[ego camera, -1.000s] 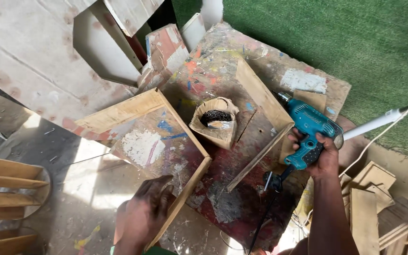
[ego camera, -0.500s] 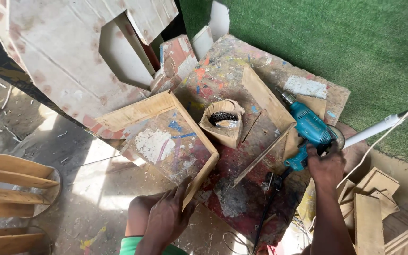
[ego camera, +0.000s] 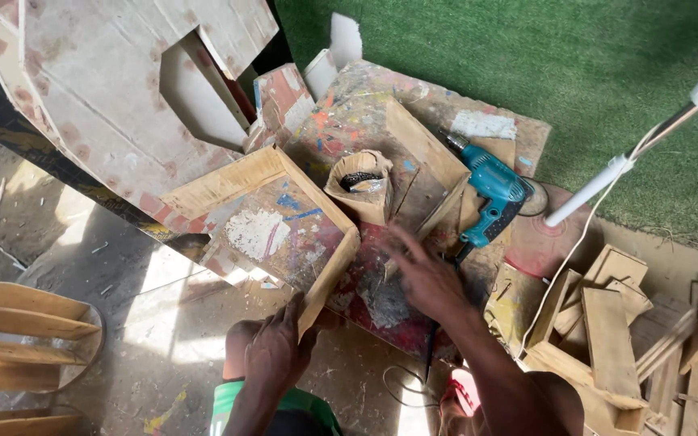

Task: The person uses a power drill to fasten wooden planks together, forming a hexagonal wooden structure. They repeatedly position the planks, drill screws into them, and adjust the pieces to assemble the frame.

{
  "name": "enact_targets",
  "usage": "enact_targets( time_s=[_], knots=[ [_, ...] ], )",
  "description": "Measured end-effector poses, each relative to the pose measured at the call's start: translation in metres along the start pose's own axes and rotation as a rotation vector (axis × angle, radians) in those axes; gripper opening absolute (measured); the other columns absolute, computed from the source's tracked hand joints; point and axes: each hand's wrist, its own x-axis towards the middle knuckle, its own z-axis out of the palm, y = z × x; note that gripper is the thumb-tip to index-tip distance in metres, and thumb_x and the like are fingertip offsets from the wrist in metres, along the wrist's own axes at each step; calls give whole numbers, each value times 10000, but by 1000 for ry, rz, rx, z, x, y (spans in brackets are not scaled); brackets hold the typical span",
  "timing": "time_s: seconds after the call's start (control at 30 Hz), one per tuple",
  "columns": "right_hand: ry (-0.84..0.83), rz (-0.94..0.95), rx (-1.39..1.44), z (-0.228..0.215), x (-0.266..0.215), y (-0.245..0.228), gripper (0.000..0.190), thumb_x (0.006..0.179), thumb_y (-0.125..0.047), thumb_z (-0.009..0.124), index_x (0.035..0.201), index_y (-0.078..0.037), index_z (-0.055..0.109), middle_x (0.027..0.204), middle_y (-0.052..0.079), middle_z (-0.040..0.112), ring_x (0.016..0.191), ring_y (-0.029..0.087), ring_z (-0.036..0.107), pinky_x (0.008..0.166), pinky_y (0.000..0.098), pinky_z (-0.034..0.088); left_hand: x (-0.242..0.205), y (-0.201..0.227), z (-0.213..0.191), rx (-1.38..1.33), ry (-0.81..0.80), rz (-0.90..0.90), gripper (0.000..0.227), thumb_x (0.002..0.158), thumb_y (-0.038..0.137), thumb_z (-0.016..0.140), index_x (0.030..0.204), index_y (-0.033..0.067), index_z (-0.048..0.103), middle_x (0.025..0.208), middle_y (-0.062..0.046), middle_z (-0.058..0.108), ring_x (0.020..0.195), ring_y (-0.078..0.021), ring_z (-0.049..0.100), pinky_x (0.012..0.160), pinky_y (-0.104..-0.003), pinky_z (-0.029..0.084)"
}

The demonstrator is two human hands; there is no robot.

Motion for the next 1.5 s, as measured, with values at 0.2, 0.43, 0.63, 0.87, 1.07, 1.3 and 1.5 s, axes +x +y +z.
enact_targets(
  time_s=[0.2, 0.43, 0.63, 0.87, 1.07, 1.3, 1.5],
  knots=[
    [26, -112, 41, 30, 1, 8, 479, 831, 78, 587, 1240, -167, 533, 1374, 43, 521, 808, 417, 667, 601, 587, 495, 0, -19, 12, 22, -96, -166, 578, 996, 452, 516, 1525, 262, 383, 1152, -134, 733, 939, -418, 726, 725, -570, 562],
    [325, -270, 247, 13, -44, -3, 431, 818, 71, 643, 1206, -116, 634, 1296, 77, 555, 976, 283, 685, 745, 387, 618, 2, -3, 35, -35, -55, -78, 498, 1000, 411, 480, 1475, 281, 407, 1010, -181, 737, 862, -504, 691, 696, -633, 517],
    [432, -329, 314, 19, -74, -14, 475, 790, 125, 627, 1226, -61, 661, 1293, 106, 591, 1052, 228, 679, 863, 269, 607, 5, 40, 48, -165, -13, 65, 378, 987, 289, 506, 1328, 128, 480, 906, -176, 722, 706, -475, 671, 568, -624, 484],
    [530, -569, 330, -2, -106, -37, 380, 887, 85, 536, 1257, 64, 615, 1299, 238, 583, 1155, 354, 644, 1015, 407, 567, 43, 56, 159, -504, 179, 389, 179, 800, 22, 787, 899, 147, 705, 756, 24, 733, 634, -173, 701, 553, -330, 565],
    [631, -621, 256, -23, -125, -58, 284, 969, 34, 488, 1194, 59, 660, 1231, 227, 633, 1066, 334, 687, 954, 381, 568, 71, 75, 164, -438, -59, 223, 177, 846, 234, 693, 993, 138, 708, 926, -37, 733, 803, -232, 704, 676, -394, 564],
    [639, -281, -340, -95, -187, -98, 272, 971, -216, 537, 1204, -243, 674, 1272, -148, 691, 375, 39, 301, 390, 174, 268, 101, 83, 110, -389, -312, 21, 436, 902, 488, 579, 1106, 127, 711, 1130, -111, 732, 1006, -303, 708, 823, -471, 563],
    [495, 138, 204, -91, -222, -107, 340, 786, -111, 745, 1110, -188, 811, 1274, -69, 746, 1228, 93, 657, 1124, 246, 446, 127, -19, -33, 221, 860, 132, 680, 934, 544, 697, 1391, 63, 549, 1264, -180, 652, 1059, -351, 607, 752, -484, 529]
  ],
)
